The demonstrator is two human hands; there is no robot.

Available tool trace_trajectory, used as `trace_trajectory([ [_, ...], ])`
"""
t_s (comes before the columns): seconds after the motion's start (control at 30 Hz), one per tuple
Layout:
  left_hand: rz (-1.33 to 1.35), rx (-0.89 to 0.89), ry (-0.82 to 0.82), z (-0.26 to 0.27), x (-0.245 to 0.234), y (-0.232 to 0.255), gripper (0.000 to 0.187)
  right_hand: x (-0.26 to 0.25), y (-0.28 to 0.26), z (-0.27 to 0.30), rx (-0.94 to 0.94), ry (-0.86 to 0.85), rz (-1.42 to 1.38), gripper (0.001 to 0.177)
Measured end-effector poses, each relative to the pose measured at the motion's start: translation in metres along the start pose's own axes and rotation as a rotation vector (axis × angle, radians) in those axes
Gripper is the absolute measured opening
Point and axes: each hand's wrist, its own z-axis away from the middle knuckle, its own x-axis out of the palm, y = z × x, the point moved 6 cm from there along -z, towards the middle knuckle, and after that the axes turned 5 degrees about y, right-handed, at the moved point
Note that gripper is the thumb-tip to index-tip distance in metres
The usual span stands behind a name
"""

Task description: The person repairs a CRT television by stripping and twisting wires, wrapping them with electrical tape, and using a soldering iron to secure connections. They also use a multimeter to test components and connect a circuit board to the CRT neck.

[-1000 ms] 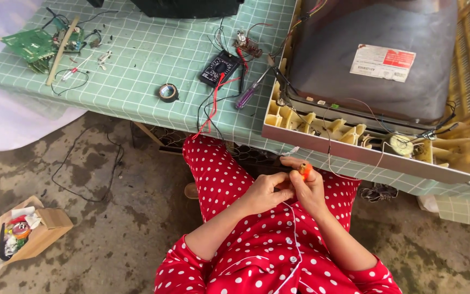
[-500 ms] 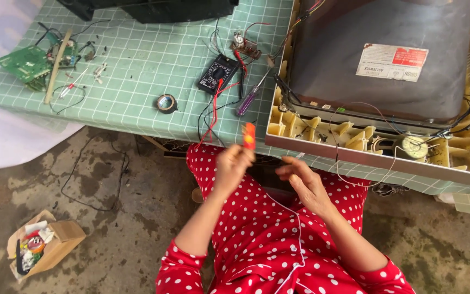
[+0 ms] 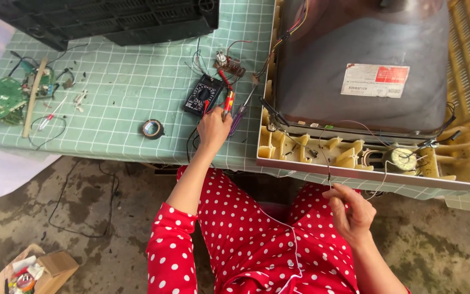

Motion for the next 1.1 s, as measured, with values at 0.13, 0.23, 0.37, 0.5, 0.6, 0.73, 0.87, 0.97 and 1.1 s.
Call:
trace_trajectory([
  [0.13,-0.006,0.058,0.037,-0.007,0.012,0.003,0.031,-0.007,0.01,-0.007,-0.037,0.04,0.063,0.036],
  [0.23,0.078,0.159,0.234,0.013,-0.006,0.012,0.045,-0.02,0.015,-0.013,-0.108,0.088,0.158,0.034],
  [0.37,0.237,0.34,0.372,0.056,-0.027,0.03,0.04,-0.044,0.026,-0.035,-0.032,0.24,0.396,0.026],
  [0.5,0.299,0.402,0.326,0.074,-0.015,0.031,0.046,-0.051,0.052,-0.051,0.078,0.309,0.446,0.024],
  [0.6,0.37,0.293,0.242,0.07,-0.008,0.022,0.051,-0.047,0.063,-0.058,0.166,0.339,0.359,0.014],
  [0.73,0.417,0.306,0.228,0.068,-0.008,0.025,0.048,-0.045,0.083,-0.062,0.29,0.414,0.316,0.011],
  [0.87,0.395,0.338,0.398,0.07,-0.005,0.016,0.038,-0.041,0.089,-0.061,0.065,0.463,0.555,0.008],
  [0.97,0.413,0.306,0.385,0.068,-0.006,0.015,0.038,-0.036,0.085,-0.064,0.06,0.437,0.657,0.008],
  [1.1,0.442,0.304,0.345,0.065,-0.011,0.019,0.038,-0.038,0.095,-0.058,0.076,0.413,0.691,0.01],
])
